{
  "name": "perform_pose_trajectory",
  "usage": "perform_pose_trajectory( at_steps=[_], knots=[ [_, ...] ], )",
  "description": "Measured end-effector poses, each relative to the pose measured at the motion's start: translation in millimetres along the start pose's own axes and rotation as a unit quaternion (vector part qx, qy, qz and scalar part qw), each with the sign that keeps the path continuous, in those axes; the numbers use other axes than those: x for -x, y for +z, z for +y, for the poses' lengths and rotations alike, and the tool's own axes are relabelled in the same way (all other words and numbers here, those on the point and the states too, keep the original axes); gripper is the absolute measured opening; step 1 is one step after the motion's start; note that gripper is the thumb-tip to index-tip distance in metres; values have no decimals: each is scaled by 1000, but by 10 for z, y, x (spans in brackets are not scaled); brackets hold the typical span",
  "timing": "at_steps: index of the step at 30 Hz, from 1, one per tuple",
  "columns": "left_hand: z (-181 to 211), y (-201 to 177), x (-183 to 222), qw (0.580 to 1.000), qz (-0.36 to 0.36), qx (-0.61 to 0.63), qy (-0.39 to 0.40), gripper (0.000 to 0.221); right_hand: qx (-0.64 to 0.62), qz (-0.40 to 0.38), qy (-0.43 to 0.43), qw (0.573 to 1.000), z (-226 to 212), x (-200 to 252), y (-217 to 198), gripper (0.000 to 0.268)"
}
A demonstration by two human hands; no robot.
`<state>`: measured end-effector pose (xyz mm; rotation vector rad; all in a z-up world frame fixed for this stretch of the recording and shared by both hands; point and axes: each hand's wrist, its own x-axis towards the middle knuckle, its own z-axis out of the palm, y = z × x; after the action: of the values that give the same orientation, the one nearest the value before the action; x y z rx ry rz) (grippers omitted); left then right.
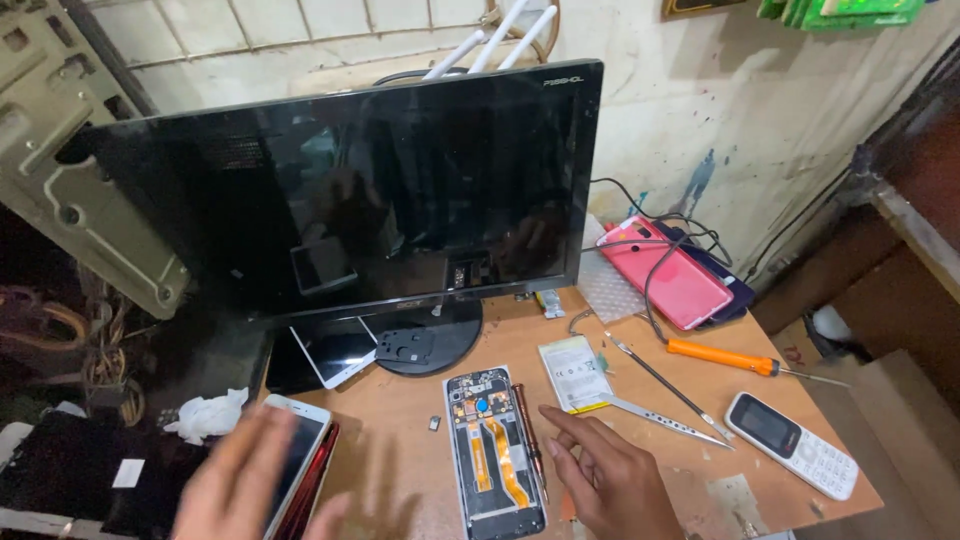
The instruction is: Finalizing the assembly of a smartphone by connecting internal ribbon cables and components on a repair bench.
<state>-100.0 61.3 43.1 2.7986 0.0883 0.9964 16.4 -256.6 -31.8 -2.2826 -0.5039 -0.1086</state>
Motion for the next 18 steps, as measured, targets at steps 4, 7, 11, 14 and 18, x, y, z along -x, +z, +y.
perform_pose_trajectory(
  at_steps=[4, 7, 11, 14, 18],
  knots=[
    [-109, 798, 485, 994, -71, 0, 78, 84, 5, -16, 34, 999, -11, -9, 9, 45],
    [61, 1181, 661, 969, -227, 96, 9, 64, 15, 15, 24, 999, -29, -32, 4, 42],
    [400, 1164, 722, 938, -203, 160, -231, 31, 8, -35, 110, 993, -84, -39, -25, 44],
    [369, 1210, 755, 942, -191, 126, -245, 30, 5, -33, 108, 994, -69, -45, -9, 44],
    [199, 1387, 827, 934, -266, 98, -216, 31, 5, -13, 78, 997, -70, -55, 9, 43]
  ],
)
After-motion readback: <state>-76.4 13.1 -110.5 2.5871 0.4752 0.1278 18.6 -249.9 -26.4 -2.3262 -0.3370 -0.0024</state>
